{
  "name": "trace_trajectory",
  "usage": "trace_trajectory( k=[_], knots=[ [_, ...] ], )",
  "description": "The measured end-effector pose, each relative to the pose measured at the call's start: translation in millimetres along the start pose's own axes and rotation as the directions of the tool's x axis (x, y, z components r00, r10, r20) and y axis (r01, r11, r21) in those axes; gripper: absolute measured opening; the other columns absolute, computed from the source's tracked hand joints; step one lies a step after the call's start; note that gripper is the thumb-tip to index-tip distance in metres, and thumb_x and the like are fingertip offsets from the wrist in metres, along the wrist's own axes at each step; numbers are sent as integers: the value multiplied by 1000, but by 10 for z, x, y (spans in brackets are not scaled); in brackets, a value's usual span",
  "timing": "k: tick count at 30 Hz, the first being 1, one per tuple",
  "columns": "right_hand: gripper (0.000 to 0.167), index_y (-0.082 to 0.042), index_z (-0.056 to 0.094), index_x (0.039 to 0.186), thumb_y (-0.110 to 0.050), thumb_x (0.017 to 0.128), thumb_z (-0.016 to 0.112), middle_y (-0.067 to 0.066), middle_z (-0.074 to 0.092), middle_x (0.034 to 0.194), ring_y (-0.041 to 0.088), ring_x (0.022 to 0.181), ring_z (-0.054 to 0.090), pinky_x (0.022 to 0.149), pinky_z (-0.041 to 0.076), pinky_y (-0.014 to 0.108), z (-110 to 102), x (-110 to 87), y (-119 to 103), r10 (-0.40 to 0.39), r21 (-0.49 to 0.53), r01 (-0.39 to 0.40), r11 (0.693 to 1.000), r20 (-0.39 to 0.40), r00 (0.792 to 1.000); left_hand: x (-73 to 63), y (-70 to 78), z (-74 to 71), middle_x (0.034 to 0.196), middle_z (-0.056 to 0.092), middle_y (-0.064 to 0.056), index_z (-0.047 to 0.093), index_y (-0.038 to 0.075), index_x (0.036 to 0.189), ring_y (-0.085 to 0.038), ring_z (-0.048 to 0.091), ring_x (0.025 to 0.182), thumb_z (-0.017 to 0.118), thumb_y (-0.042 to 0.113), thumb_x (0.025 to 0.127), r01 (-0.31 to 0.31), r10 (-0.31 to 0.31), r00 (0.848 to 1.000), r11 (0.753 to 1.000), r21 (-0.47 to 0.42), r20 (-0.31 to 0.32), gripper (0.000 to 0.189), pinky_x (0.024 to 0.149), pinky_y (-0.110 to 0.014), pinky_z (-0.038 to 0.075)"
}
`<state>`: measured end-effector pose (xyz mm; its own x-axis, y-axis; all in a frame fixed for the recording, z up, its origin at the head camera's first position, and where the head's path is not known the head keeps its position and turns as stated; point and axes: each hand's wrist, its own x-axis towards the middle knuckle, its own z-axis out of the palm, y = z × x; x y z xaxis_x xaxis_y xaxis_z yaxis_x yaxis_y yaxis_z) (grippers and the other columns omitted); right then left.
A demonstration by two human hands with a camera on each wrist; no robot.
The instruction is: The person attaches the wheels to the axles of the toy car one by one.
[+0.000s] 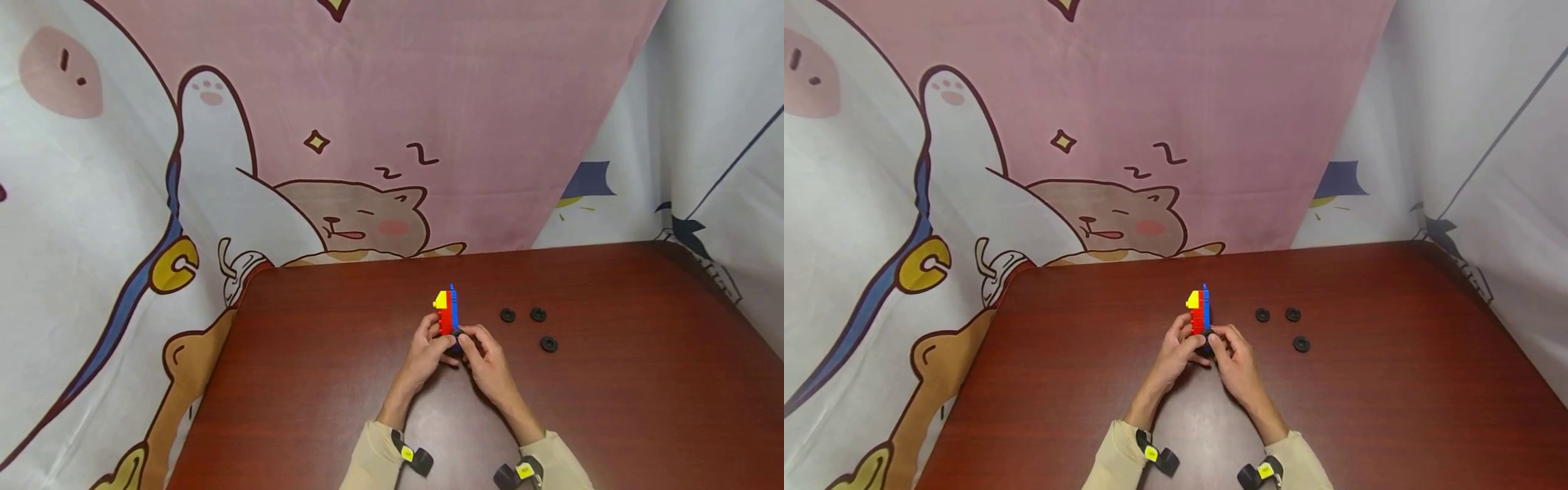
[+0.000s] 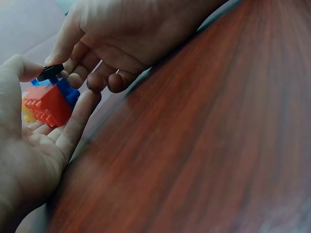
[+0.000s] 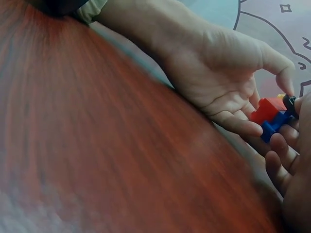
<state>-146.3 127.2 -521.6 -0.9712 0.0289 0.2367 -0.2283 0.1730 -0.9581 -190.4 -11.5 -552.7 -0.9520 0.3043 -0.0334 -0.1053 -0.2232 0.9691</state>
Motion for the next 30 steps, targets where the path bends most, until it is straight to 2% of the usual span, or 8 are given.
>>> trace_trajectory(
  k=[6,14,20,25,30],
  knots=[
    [18,9,64,111,-2,100,55,12,59,97,29,67,57,57,51,23,-13,-1,17,1,18,-1,1000,-5,1000,28,-29,14,119,63,-17,40,-2,136,-13,68,79,58,0,88,15,-15,1000,1000,-6,0,51,53,-25,58],
    [16,8,64,109,-2,100,55,15,60,100,24,67,56,59,52,24,-14,8,22,-17,4,17,1000,9,1000,28,-29,-5,120,63,-18,40,0,135,-13,68,81,58,0,90,-1,1,1000,1000,26,6,49,54,-27,59],
    [13,6,65,106,0,98,57,14,60,96,25,65,57,58,51,23,17,14,265,-17,15,17,1000,-39,999,3,-8,4,119,63,-19,41,-1,135,-14,68,80,58,3,91,11,-11,1000,1000,-2,4,48,54,-31,60],
    [10,1,67,103,-2,97,59,4,59,88,17,61,56,55,51,23,32,29,386,-1,56,6,998,-80,997,14,0,13,106,65,-8,44,-4,128,-13,67,75,55,15,99,-2,2,1000,999,-32,-22,37,57,-41,62],
    [8,3,66,99,2,96,59,3,58,83,28,60,55,51,51,26,30,24,337,-28,67,34,997,-79,996,21,-12,20,96,65,1,47,-5,122,-10,66,73,56,15,100,4,-7,998,999,-48,-59,31,58,-33,61]
  ],
)
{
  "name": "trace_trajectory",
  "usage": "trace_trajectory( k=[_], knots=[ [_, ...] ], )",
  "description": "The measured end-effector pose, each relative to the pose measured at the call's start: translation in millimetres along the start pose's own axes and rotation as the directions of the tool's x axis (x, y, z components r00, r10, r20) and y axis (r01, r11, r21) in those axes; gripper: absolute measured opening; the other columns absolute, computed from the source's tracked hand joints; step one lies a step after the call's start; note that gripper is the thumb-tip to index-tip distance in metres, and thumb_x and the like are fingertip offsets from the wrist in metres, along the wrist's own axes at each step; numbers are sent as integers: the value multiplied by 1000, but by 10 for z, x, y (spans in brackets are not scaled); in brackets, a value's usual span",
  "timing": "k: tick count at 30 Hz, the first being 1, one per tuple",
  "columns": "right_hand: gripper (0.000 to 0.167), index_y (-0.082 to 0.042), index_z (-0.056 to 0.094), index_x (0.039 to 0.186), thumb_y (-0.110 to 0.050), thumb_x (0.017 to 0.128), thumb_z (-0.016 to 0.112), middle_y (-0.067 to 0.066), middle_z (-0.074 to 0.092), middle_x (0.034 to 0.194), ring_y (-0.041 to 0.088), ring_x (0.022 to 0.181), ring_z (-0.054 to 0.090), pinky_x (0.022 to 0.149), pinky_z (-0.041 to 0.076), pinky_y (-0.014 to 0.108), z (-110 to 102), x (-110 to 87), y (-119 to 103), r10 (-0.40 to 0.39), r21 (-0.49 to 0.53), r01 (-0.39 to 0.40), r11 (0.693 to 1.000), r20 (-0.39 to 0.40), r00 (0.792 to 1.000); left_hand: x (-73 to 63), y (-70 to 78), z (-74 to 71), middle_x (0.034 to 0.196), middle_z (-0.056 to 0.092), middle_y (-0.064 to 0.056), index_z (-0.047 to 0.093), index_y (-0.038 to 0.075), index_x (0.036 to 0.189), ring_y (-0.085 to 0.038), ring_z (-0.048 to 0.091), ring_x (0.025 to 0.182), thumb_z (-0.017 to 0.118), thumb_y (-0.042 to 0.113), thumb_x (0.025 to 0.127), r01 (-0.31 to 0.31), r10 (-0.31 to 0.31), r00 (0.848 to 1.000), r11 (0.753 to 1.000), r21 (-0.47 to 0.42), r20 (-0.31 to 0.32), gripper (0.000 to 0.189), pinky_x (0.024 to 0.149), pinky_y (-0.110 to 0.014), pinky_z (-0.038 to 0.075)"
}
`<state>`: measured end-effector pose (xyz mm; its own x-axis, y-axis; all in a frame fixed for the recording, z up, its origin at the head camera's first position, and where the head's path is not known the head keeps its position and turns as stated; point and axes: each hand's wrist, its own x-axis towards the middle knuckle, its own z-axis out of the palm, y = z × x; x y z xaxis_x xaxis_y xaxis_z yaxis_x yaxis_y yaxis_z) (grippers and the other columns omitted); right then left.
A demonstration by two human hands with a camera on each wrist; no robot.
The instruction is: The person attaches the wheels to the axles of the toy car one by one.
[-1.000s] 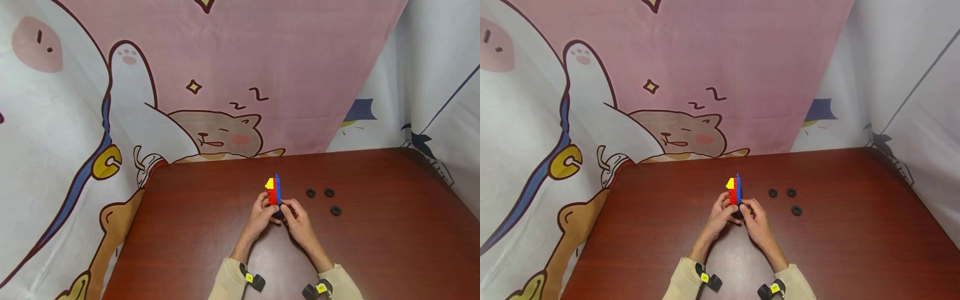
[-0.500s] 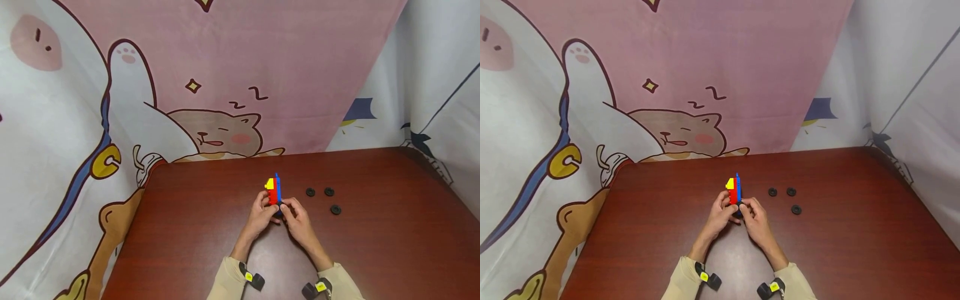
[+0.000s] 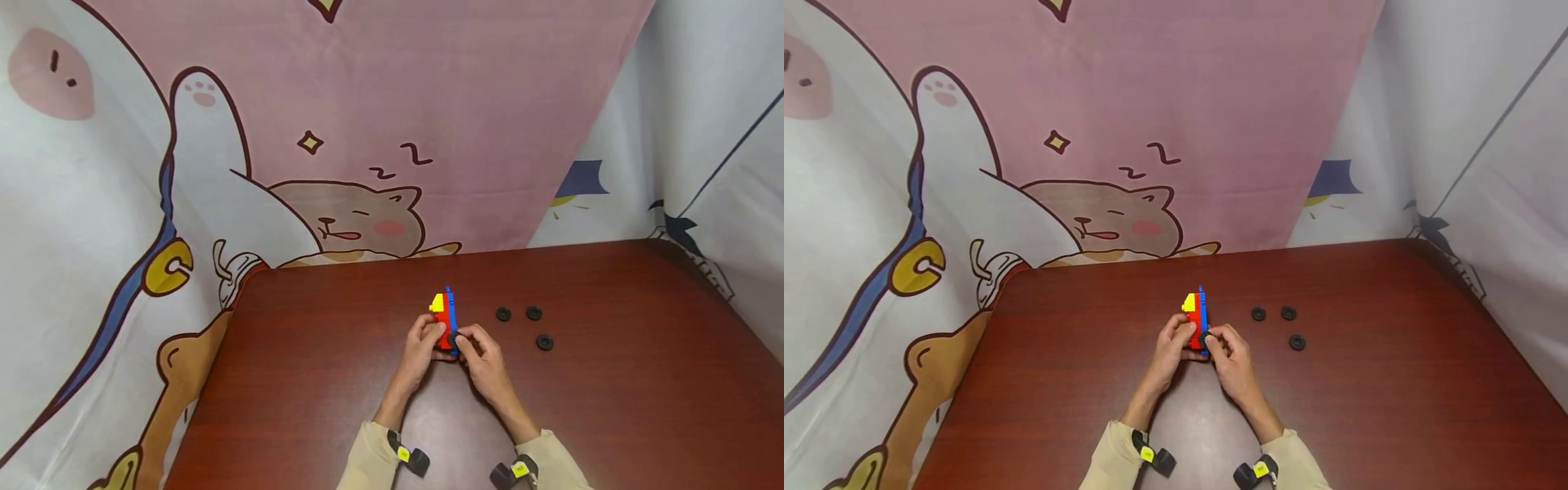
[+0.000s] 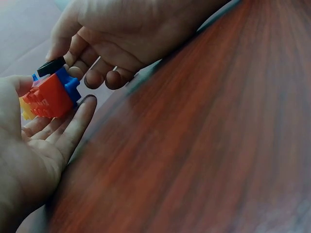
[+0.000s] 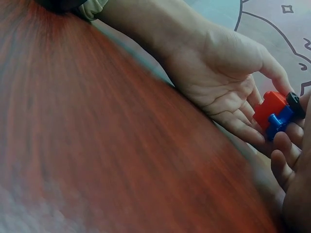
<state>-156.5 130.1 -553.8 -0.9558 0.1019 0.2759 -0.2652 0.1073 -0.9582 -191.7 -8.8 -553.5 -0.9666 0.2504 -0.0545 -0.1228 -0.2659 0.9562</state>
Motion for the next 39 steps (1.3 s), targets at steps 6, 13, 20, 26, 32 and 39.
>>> trace_trajectory(
  k=[6,13,20,26,32,39],
  knots=[
    [8,8,66,97,4,94,61,6,58,82,21,61,56,54,49,21,13,-29,-339,24,-26,-25,999,-32,999,-11,7,-2,100,64,-2,46,-6,120,-12,67,74,57,14,99,3,-3,1000,1000,-17,-2,31,58,-32,62],
    [8,10,66,96,4,94,61,4,57,79,10,62,52,54,43,17,13,-39,-346,0,-24,-4,1000,-185,983,-4,-23,-5,99,65,-2,47,0,117,-12,68,76,57,13,99,-5,4,1000,999,-48,-19,24,59,-31,61],
    [6,14,65,92,9,91,62,16,59,81,5,64,47,53,36,13,-234,-1,-134,-198,-193,139,971,-335,921,-6,-33,-19,96,67,-1,42,-1,133,-11,69,75,56,10,98,-32,32,999,997,-70,-4,39,59,-32,62],
    [6,10,67,89,6,89,63,-3,56,80,-3,64,47,57,37,8,-754,45,108,-258,-289,118,950,-512,820,-5,-16,-21,93,68,0,39,1,138,-11,70,74,57,8,98,-22,23,1000,997,-72,14,44,59,-30,61],
    [25,3,58,104,3,79,59,9,52,97,12,84,47,75,34,25,-1045,44,135,-98,-474,-153,867,-465,880,-6,-1,-24,96,68,-1,40,0,137,-11,70,74,56,8,99,-17,19,1000,998,-64,25,43,58,-29,61],
    [31,-3,54,106,-9,77,64,19,53,103,35,95,44,75,25,43,-1079,57,140,22,-636,-242,733,-334,942,-3,-5,-15,97,67,-2,40,-1,136,-10,70,77,56,9,99,-16,18,999,998,-60,36,42,57,-30,61]
  ],
)
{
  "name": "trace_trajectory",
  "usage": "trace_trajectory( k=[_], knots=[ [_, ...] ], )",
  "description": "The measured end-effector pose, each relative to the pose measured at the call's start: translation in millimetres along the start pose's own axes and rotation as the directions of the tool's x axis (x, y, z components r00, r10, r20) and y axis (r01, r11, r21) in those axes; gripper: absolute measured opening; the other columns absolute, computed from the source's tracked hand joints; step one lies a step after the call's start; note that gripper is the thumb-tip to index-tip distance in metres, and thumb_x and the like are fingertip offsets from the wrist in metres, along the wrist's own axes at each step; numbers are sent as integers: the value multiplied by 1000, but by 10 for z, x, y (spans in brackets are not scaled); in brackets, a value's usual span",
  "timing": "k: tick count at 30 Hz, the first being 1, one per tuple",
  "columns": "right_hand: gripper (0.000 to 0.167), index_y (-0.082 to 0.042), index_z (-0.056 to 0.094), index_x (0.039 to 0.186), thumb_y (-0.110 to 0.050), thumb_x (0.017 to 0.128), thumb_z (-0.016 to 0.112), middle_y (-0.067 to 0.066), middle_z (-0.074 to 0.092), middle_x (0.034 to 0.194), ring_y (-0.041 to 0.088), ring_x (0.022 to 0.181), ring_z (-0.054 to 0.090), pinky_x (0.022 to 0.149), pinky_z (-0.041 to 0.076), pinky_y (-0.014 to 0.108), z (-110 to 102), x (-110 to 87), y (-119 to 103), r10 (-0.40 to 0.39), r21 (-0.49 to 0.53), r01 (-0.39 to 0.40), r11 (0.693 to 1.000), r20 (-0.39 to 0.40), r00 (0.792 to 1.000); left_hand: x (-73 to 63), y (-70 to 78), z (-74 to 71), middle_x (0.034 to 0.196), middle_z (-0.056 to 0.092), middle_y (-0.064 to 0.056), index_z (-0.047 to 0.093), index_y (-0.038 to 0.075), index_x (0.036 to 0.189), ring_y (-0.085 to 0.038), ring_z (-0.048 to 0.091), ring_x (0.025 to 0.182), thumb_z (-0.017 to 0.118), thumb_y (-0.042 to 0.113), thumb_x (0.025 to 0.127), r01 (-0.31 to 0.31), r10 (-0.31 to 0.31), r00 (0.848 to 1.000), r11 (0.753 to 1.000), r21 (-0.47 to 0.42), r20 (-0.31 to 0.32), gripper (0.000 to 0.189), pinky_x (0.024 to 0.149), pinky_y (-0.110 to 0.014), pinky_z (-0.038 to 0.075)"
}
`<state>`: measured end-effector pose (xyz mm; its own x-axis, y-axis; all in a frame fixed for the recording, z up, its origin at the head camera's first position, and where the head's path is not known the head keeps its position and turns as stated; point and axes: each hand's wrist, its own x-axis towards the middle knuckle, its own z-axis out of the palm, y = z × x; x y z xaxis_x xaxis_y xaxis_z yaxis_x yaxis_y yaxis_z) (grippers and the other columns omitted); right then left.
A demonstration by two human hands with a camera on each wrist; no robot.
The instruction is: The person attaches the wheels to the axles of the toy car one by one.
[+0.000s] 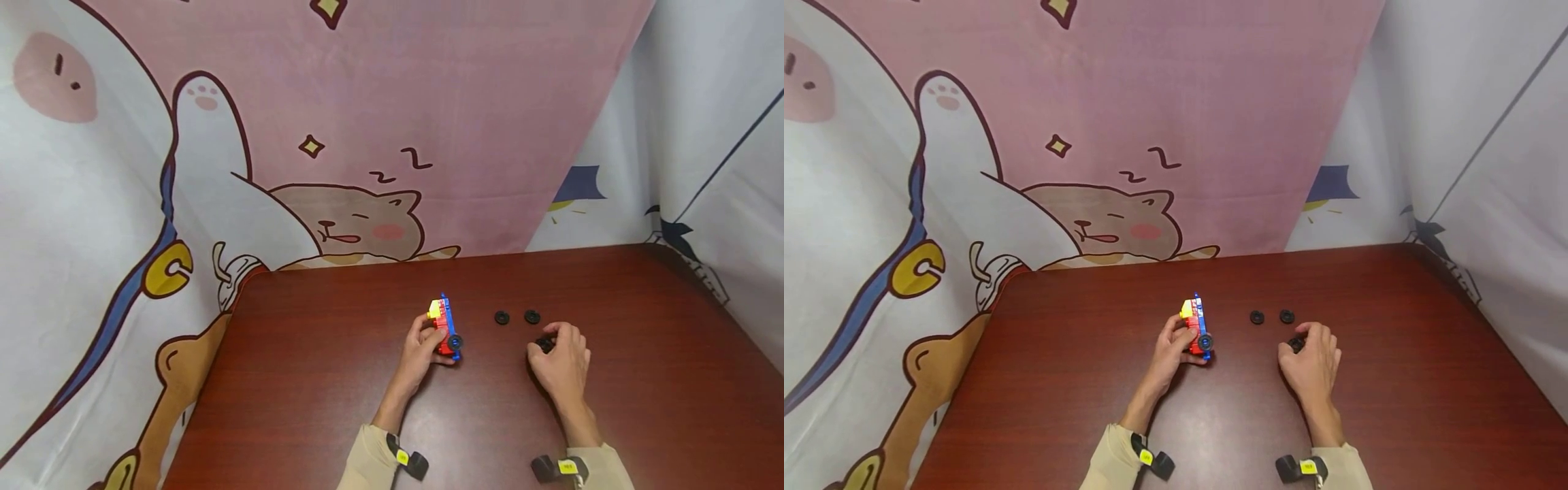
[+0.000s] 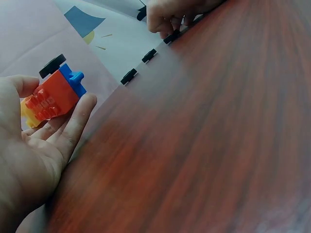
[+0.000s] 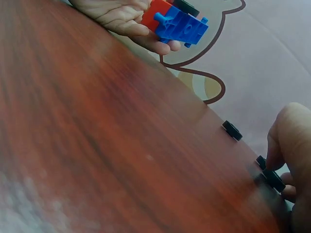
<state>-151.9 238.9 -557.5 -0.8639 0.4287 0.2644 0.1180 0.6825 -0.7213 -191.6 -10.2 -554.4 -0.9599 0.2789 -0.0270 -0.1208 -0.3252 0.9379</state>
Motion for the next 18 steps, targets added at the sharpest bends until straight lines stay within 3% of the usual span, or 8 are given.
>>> trace_trajectory(
  k=[12,18],
  knots=[
    [20,-5,62,98,-6,78,64,21,64,103,41,103,47,81,26,49,16,1,10,-6,15,6,1000,-2,1000,-8,17,3,98,66,-5,40,-3,135,-11,69,76,57,10,98,8,-8,1000,1000,14,-2,43,56,-31,61],
    [18,-2,61,95,1,77,61,20,61,96,36,96,45,81,30,46,32,-7,11,-10,121,21,992,-90,996,-5,6,6,95,66,-3,41,-2,133,-11,69,74,57,11,99,6,-6,1000,1000,10,-3,39,55,-29,60]
  ],
)
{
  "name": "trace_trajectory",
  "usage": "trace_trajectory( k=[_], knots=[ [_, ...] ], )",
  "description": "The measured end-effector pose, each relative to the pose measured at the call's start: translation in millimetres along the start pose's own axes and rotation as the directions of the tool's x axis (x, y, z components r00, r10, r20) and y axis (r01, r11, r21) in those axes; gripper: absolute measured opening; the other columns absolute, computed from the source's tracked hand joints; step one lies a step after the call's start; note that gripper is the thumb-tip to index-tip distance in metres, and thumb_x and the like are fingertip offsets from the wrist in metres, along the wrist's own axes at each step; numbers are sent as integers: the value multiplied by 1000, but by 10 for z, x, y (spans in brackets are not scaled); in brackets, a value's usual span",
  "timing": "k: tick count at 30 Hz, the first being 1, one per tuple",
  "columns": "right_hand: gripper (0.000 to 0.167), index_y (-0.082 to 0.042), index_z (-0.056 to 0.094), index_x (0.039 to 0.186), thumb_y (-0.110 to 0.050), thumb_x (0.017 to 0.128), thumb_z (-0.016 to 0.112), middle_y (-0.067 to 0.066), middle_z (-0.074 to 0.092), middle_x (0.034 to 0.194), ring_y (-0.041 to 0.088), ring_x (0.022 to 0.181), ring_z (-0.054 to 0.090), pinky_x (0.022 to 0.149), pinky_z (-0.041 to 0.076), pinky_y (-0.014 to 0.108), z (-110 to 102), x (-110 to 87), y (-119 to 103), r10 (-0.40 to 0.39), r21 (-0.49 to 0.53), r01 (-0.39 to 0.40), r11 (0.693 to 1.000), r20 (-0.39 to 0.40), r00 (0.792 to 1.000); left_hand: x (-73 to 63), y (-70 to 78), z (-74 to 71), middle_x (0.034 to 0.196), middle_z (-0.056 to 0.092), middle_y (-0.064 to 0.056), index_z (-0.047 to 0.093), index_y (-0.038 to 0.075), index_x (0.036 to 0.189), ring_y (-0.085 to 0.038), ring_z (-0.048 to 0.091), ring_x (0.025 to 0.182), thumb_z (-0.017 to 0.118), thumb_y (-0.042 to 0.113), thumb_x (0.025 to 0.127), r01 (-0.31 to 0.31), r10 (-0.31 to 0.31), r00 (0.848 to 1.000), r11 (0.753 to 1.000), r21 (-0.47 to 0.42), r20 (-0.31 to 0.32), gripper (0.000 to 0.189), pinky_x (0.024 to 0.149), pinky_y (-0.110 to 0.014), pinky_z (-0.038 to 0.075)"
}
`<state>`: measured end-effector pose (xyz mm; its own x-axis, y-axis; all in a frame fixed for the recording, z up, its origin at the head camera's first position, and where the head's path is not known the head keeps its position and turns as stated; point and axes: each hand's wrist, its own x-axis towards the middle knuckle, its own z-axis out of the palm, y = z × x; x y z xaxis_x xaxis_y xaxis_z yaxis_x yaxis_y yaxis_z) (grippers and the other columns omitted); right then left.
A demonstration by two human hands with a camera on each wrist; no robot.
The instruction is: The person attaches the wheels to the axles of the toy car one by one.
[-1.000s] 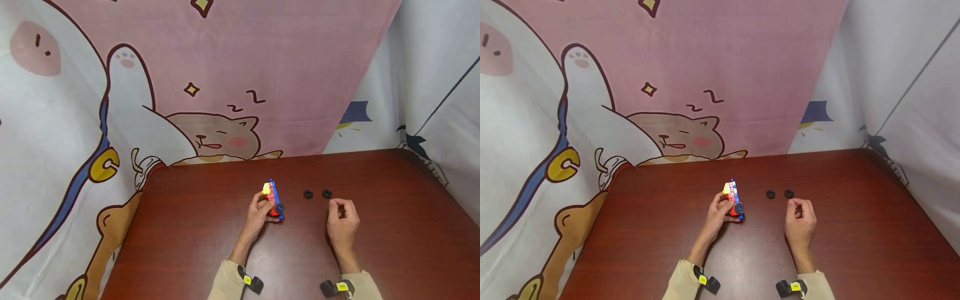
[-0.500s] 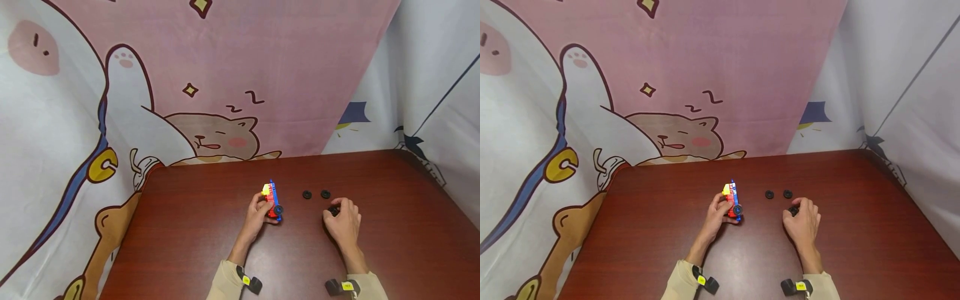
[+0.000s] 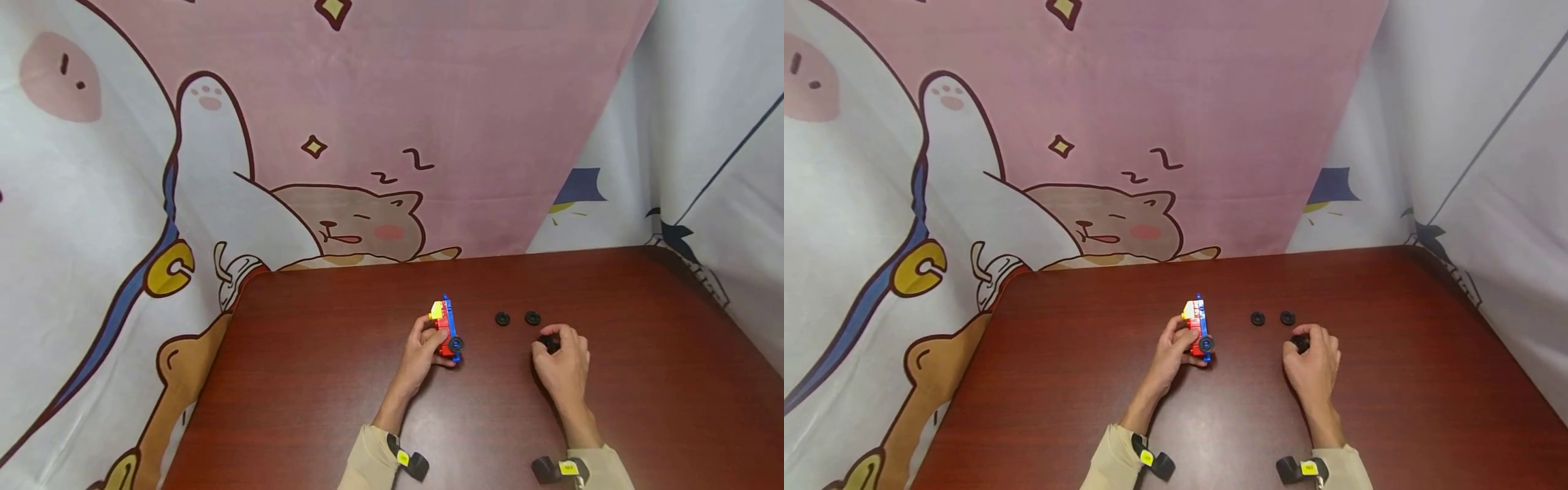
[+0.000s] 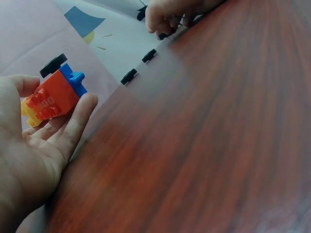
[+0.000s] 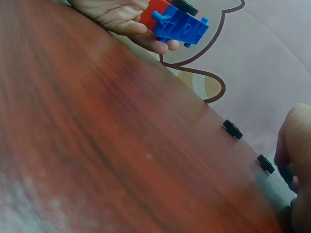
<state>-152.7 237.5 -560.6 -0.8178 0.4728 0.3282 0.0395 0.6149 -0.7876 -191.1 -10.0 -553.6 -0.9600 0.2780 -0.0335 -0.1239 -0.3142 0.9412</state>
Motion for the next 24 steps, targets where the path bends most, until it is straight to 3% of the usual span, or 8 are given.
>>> trace_trajectory(
  k=[9,14,16,20,24],
  knots=[
    [23,3,63,98,10,76,58,19,59,97,16,87,41,74,29,27,30,8,38,-80,145,101,984,-143,986,-5,-6,-6,94,65,-1,41,-2,132,-10,69,75,56,11,98,-10,10,1000,1000,29,8,40,56,-30,61],
    [26,5,63,107,8,81,63,6,56,99,7,85,49,73,37,17,45,-9,-12,-87,238,134,962,-199,976,-11,5,-9,90,66,2,42,-3,132,-10,68,73,55,10,97,-8,7,1000,1000,20,10,39,55,-31,60],
    [28,8,63,110,9,82,65,8,56,100,9,85,51,73,40,14,68,-28,-75,-115,288,173,942,-208,971,-13,7,-11,90,66,2,42,-3,132,-9,68,74,55,10,97,-8,8,1000,1000,12,14,39,55,-30,60],
    [28,16,62,109,16,81,65,27,55,99,9,80,52,69,43,7,118,-122,-345,-217,399,276,874,-186,958,-22,18,-9,91,68,-2,44,-1,128,-10,70,74,55,10,96,-12,12,1000,1000,4,9,36,58,-30,61],
    [30,18,62,110,20,81,66,31,53,97,5,78,52,65,43,6,206,-247,-621,-286,466,305,830,-114,951,-24,15,-9,88,71,-18,43,3,115,-16,73,69,51,10,96,-23,23,1000,1000,-12,3,22,63,-31,62]
  ],
)
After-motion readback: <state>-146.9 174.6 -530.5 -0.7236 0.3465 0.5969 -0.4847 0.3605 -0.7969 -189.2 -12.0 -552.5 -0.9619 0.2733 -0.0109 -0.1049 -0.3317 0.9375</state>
